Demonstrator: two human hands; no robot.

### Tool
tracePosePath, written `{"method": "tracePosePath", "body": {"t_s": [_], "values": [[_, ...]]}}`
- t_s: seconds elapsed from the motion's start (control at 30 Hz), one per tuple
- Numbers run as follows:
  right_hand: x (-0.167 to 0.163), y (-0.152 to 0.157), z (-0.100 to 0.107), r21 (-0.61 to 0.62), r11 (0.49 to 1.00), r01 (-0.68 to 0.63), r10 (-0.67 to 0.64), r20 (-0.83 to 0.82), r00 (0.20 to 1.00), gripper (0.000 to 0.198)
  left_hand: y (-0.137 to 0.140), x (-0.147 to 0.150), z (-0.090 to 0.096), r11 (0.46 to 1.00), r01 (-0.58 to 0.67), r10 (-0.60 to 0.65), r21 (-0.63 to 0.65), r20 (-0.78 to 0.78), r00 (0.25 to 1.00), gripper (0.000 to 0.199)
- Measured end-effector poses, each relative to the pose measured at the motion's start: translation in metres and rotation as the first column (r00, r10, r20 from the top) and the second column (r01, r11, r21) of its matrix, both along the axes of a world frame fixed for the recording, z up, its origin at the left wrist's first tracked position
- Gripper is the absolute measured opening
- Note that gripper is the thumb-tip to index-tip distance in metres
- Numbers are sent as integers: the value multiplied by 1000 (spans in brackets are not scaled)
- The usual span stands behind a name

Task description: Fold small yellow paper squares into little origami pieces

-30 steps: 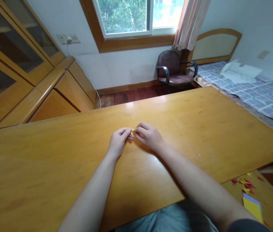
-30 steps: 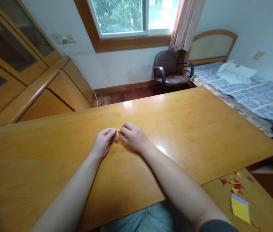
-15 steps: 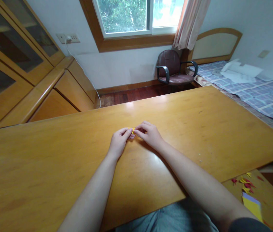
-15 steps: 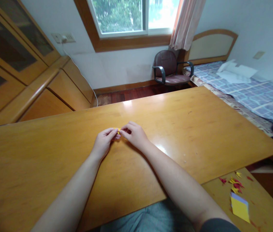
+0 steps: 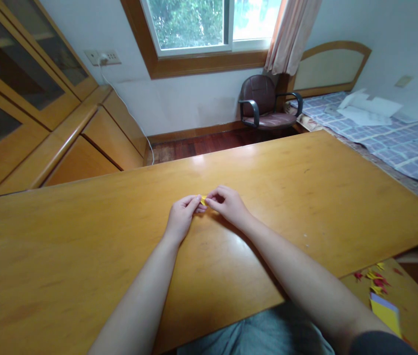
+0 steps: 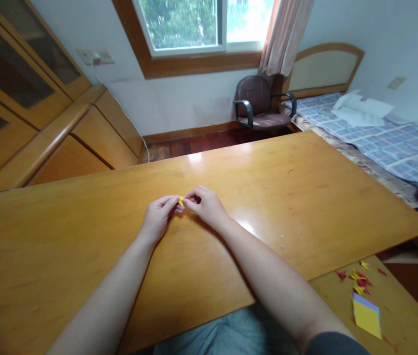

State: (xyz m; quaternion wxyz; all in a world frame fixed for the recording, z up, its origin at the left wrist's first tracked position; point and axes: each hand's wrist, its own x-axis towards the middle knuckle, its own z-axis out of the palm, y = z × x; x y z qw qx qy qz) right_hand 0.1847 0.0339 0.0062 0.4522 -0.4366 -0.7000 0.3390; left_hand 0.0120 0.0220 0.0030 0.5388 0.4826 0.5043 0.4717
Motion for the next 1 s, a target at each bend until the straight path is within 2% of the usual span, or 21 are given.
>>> {"method": "tracePosePath", "body": {"t_s": [0.23,0.53,1.0], "values": [[-1,0,-2,-125,992,11,-19,-63,998,19,-1,0,2,1000,6,-6,13,-22,1000,33],[0,1,0,-282,955,-93,49,-161,986,28,-2,2,4,999,5,-6,32,8,1000,35],[2,3,-1,-369,913,-174,60,-301,952,34,-3,2,3,998,-54,52,33,44,998,32]]}}
